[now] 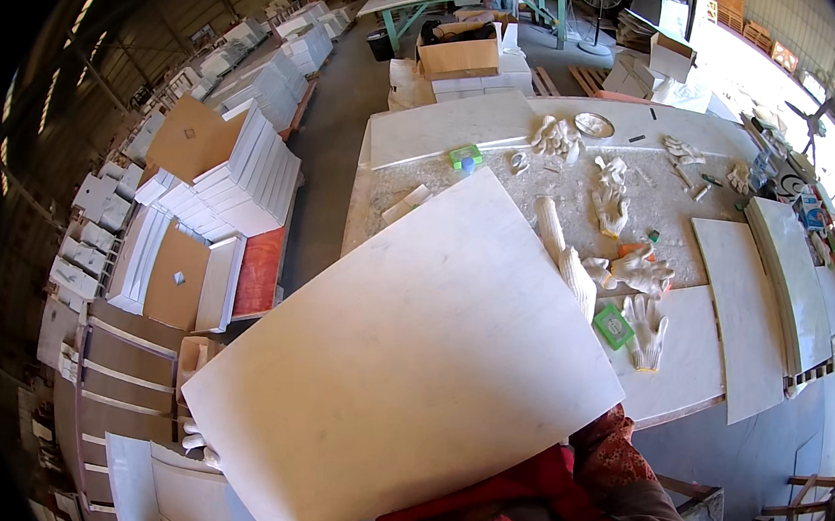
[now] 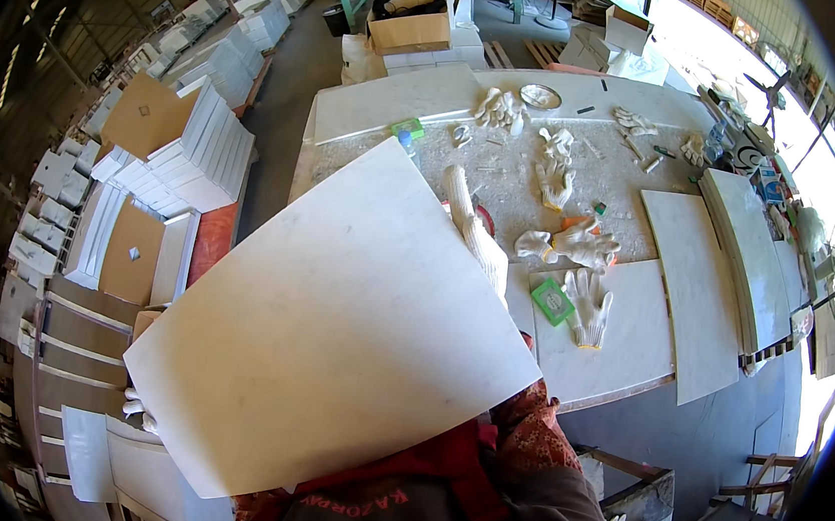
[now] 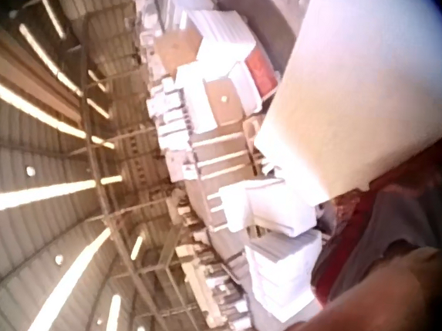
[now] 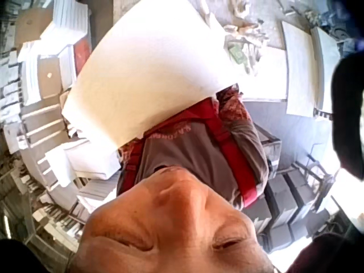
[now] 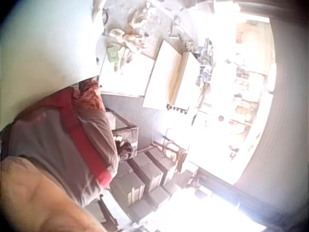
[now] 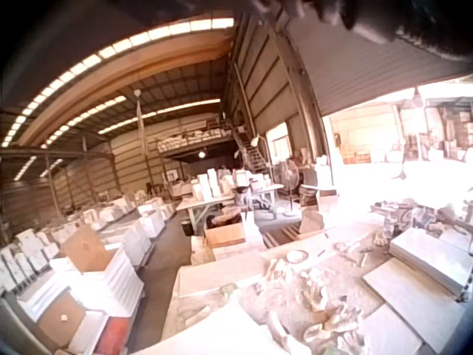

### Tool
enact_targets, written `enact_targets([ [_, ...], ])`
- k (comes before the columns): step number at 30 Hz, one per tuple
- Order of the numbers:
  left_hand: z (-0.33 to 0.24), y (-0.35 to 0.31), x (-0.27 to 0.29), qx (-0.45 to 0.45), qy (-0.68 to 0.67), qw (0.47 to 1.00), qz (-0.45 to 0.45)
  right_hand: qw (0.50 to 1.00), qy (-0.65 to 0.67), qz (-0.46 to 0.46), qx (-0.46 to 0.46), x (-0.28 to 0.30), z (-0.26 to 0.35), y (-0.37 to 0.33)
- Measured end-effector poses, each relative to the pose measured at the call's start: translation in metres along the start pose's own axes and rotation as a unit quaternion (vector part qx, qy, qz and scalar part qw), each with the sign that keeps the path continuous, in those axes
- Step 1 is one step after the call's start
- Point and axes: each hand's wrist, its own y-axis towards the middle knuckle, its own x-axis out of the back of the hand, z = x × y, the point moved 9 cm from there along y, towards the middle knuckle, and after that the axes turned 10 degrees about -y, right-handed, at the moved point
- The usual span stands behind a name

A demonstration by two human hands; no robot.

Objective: The person applies a white paste to the edges of rectangular white panels using a small metal spatula, then smooths the edges with a green sanding block. The person repeats this process on multiple panels, flipping them to treat different edges and stacking finished pieces on the table.

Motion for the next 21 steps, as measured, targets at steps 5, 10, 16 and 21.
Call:
enact_targets([
  [5,-0.019,-0.012,-0.02,-0.013,-0.04,0.998,0.04,0.996,0.007,0.067,0.059,-0.055,0.033,0.046],
  [10,-0.017,-0.038,-0.026,-0.039,-0.105,0.991,0.079,0.991,0.008,0.077,0.108,-0.067,0.043,0.014],
  [16,0.009,-0.05,-0.05,-0.047,-0.198,0.966,0.159,0.935,-0.259,-0.077,0.229,0.131,-0.04,0.004],
  [21,-0.018,-0.05,-0.083,-0.084,-0.233,0.933,0.262,0.819,-0.461,-0.048,0.338,0.081,-0.018,-0.041],
])
